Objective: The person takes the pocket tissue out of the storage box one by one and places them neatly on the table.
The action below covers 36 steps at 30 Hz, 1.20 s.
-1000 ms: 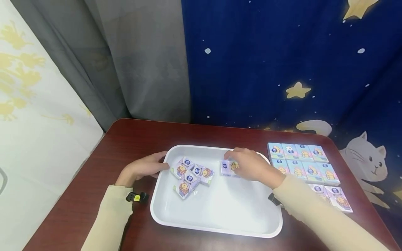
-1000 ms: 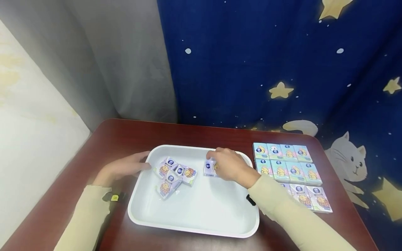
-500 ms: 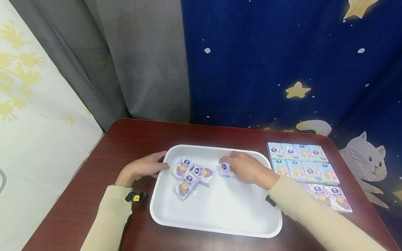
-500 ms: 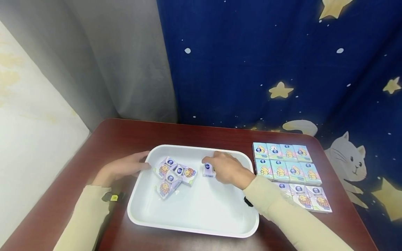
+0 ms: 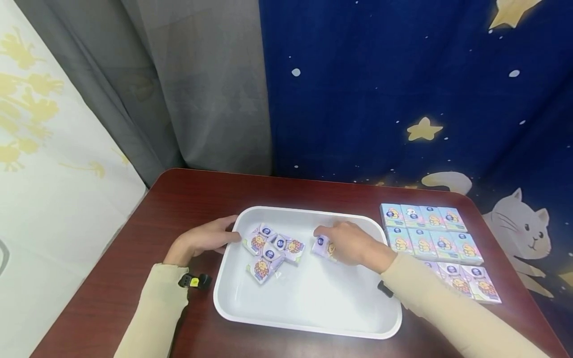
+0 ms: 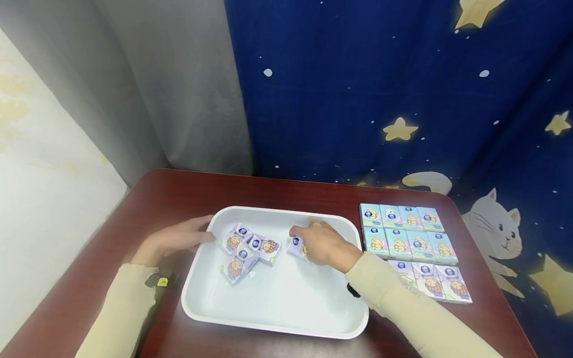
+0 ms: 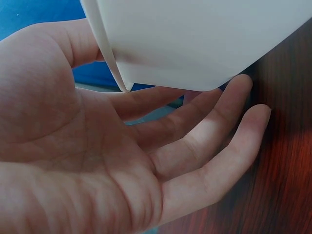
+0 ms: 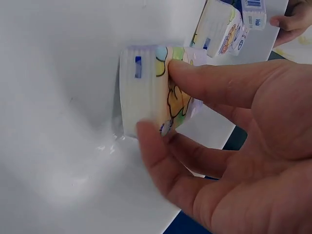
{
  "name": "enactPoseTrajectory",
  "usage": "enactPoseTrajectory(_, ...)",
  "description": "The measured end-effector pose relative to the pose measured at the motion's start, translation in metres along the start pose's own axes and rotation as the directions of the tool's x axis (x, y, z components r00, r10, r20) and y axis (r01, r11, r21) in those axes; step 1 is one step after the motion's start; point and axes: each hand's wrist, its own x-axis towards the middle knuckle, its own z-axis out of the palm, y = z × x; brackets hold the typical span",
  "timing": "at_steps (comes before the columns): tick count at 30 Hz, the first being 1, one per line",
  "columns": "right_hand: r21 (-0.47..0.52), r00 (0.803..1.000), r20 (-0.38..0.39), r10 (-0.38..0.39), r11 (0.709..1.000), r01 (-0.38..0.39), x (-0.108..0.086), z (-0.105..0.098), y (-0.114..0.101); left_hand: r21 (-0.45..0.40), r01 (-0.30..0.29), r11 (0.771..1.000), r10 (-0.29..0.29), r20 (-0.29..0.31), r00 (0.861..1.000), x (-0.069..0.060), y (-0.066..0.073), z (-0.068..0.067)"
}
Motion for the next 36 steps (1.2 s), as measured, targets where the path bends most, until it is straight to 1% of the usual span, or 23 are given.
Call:
enactPoseTrajectory(5,0.056,0.998,0.038,0.055,0.997,-0.057,-0.002,0.0,-0.003,-0.001,0.001,1.0,-0.001,-0.002,1.0,0.0,-0.001,0.0)
enactPoseTrajectory(7,0.071,0.996,0.053,0.066,0.995,-0.069,-0.003,-0.001,-0.005,-0.003,0.001,1.0,-0.001,0.0,1.0,0.0,-0.001,0.0)
enactPoseTrajectory(15,0.049,0.998,0.051,0.026,0.998,-0.029,-0.009,-0.008,-0.003,-0.011,-0.003,1.0,0.003,0.006,1.0,0.0,-0.001,0.0)
enactPoseTrajectory(21,0.073,1.0,0.015,-0.006,0.997,0.005,-0.015,-0.013,0.001,-0.01,-0.005,1.0,0.005,0.004,1.0,0.001,-0.002,0.0)
enactPoseTrajectory(26,0.131,0.999,-0.013,-0.034,0.991,0.036,-0.021,-0.018,0.007,-0.005,-0.008,1.0,0.008,0.003,1.0,0.001,-0.002,0.0)
enactPoseTrajectory(28,0.166,0.999,-0.02,-0.039,0.985,0.041,-0.024,-0.021,0.009,-0.002,-0.01,1.0,0.01,0.002,1.0,0.001,-0.002,0.0)
enactPoseTrajectory(31,0.226,0.997,-0.042,-0.063,0.971,0.071,-0.028,-0.025,0.014,-0.002,-0.01,1.0,0.01,0.002,1.0,0.001,-0.002,0.0)
enactPoseTrajectory(34,0.309,0.995,-0.06,-0.076,0.947,0.091,-0.033,-0.028,0.02,-0.003,-0.011,1.0,0.011,0.001,1.0,0.001,-0.002,0.0)
enactPoseTrajectory(36,0.368,0.995,-0.061,-0.076,0.925,0.093,-0.036,-0.03,0.024,-0.002,-0.012,1.0,0.012,0.001,1.0,0.001,-0.002,0.0)
